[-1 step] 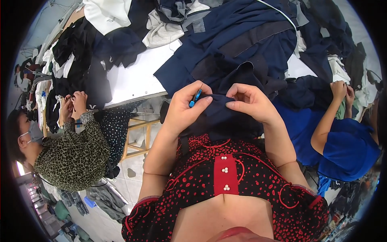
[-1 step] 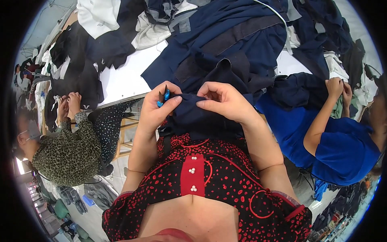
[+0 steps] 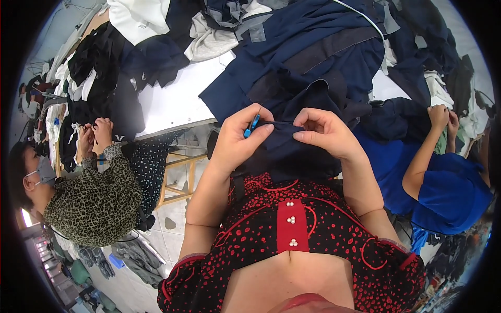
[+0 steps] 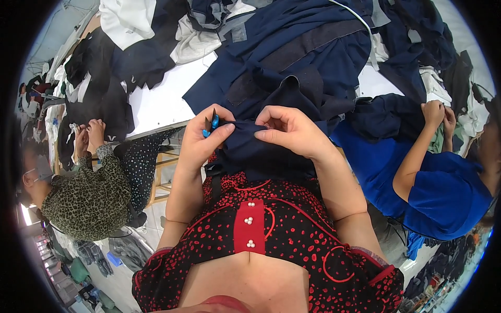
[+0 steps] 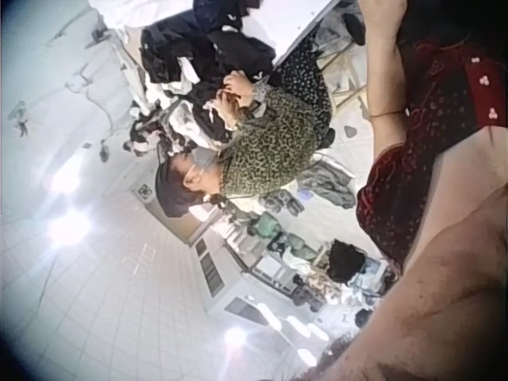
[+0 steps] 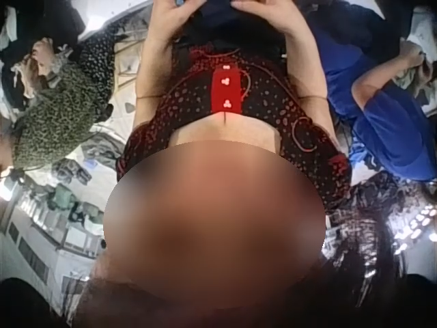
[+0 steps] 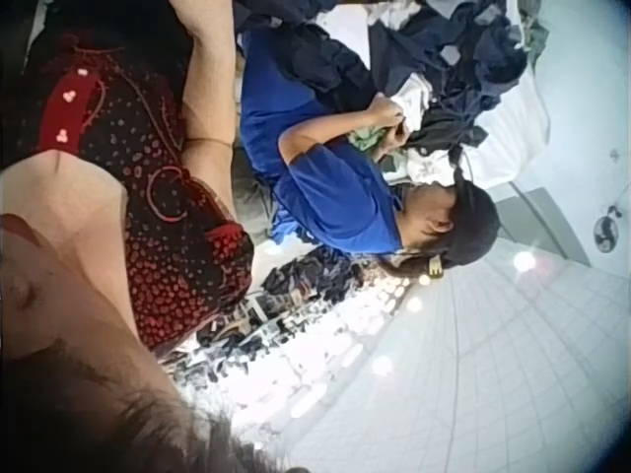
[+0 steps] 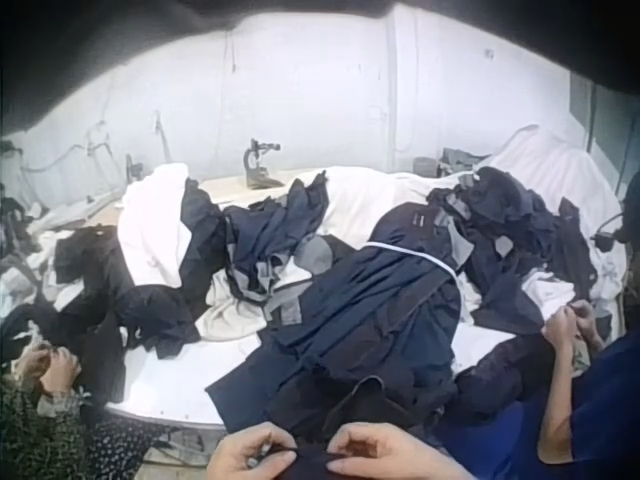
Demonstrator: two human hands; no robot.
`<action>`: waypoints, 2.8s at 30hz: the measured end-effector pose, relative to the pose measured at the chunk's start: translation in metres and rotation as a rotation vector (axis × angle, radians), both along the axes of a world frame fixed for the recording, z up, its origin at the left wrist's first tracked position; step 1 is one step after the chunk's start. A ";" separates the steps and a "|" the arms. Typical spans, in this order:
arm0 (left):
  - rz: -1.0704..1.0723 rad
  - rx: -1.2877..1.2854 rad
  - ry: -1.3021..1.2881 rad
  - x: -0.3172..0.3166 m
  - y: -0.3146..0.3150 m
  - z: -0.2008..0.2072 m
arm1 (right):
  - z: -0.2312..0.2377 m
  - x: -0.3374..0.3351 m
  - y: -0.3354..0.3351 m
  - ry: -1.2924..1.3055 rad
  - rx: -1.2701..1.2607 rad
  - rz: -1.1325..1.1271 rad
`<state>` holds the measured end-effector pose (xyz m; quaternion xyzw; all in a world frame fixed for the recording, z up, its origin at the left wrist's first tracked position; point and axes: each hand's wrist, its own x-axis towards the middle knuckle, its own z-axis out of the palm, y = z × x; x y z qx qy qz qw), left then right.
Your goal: Trimming excess threads from dark blue fabric pieces using small snips.
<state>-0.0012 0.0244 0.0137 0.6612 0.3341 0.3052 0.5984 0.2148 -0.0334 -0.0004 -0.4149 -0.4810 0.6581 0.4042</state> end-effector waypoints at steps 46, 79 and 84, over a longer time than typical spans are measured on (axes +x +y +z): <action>-0.022 0.438 0.310 -0.003 -0.027 0.018 | 0.001 -0.008 -0.005 -0.078 0.050 -0.152; 0.014 0.566 0.188 0.000 -0.019 0.008 | 0.010 -0.013 -0.002 -0.105 0.102 -0.176; -0.011 0.404 0.162 -0.003 -0.021 0.010 | 0.008 -0.015 -0.001 -0.134 0.303 -0.275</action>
